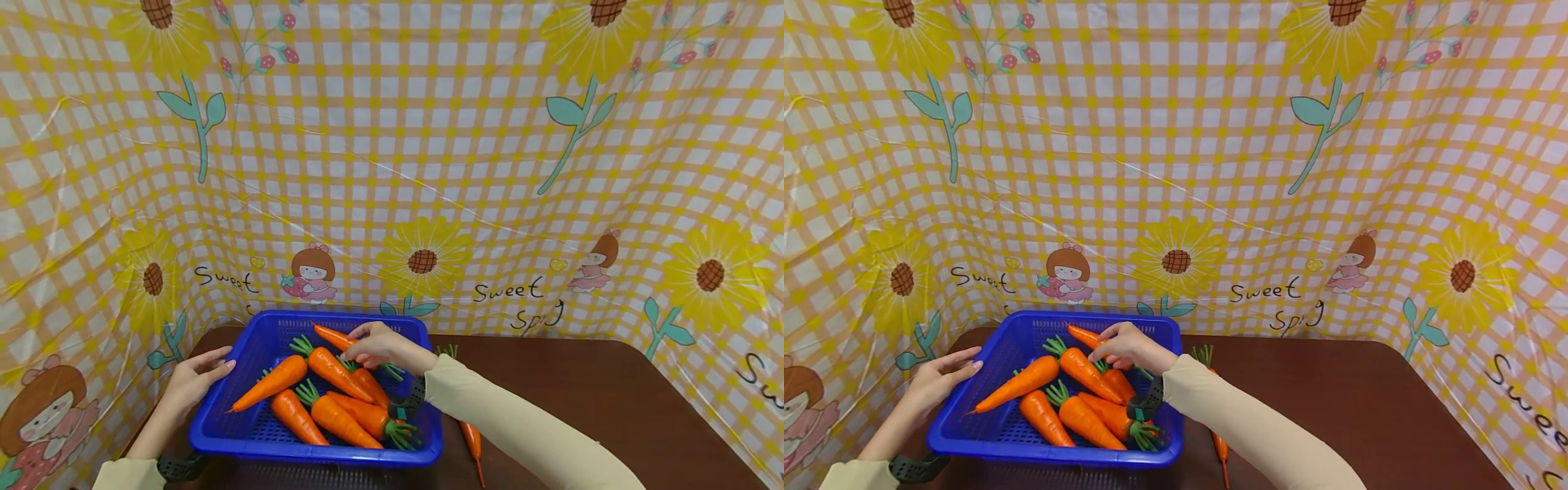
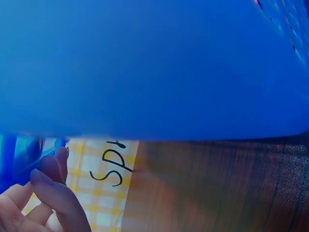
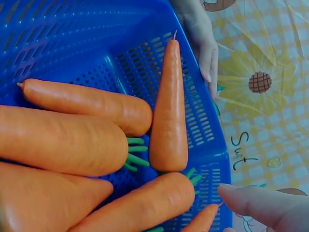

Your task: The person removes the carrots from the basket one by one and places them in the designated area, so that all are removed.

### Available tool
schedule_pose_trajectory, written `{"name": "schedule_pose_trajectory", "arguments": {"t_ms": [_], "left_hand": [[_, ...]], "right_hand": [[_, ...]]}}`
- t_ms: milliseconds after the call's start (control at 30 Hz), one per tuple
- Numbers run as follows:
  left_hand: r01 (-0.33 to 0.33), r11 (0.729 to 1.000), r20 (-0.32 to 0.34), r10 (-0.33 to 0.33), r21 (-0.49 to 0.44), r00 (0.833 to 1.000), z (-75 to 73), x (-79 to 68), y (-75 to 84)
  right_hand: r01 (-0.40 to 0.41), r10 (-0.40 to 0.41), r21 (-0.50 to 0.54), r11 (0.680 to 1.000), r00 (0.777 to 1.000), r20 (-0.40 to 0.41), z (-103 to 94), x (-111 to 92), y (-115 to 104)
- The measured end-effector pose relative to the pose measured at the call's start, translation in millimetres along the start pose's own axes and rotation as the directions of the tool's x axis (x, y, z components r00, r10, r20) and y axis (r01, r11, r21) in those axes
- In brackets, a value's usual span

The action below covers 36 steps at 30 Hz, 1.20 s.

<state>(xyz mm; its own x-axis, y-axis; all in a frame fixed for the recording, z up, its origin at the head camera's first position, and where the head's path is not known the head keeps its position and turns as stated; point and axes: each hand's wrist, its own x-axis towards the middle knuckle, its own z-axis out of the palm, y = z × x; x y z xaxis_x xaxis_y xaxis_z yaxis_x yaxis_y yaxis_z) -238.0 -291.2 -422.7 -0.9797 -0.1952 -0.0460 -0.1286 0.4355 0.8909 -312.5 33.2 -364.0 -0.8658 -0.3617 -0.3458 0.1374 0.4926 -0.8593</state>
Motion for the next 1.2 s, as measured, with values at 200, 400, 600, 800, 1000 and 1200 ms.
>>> {"name": "schedule_pose_trajectory", "arguments": {"t_ms": [200, 400, 600, 800, 1000, 1200], "left_hand": [[0.008, 1.0, -0.016, -0.008, -0.007, 1.0, 1.6, -1.4, -0.6], [0.009, 1.0, -0.03, -0.01, -0.018, 0.999, 3.0, -2.5, -0.3], [0.001, 1.0, -0.036, -0.001, -0.01, 0.999, 2.9, -0.3, -0.4], [-0.019, 1.0, -0.043, 0.02, 0.008, 0.999, 2.8, 0.7, 0.8], [0.014, 1.0, -0.046, -0.014, -0.01, 0.999, 3.0, -0.7, 0.7], [0.022, 0.999, -0.043, -0.024, -0.042, 0.999, 2.3, -2.2, -0.3]], "right_hand": [[0.027, -0.027, -0.032, 0.999, 0.999, 0.022, 8.8, 1.9, -0.4], [0.032, -0.031, -0.041, 0.999, 0.999, 0.03, 14.9, 5.6, -1.1], [0.03, -0.029, -0.04, 0.999, 0.999, 0.021, 18.9, 9.3, 0.2], [0.01, -0.01, -0.026, 1.0, 1.0, -0.008, 23.2, 14.5, 4.8], [-0.01, 0.01, -0.003, 1.0, 1.0, -0.026, 28.5, 14.5, 6.6], [-0.016, 0.016, -0.006, 1.0, 1.0, -0.015, 30.9, 16.6, 7.7]]}}
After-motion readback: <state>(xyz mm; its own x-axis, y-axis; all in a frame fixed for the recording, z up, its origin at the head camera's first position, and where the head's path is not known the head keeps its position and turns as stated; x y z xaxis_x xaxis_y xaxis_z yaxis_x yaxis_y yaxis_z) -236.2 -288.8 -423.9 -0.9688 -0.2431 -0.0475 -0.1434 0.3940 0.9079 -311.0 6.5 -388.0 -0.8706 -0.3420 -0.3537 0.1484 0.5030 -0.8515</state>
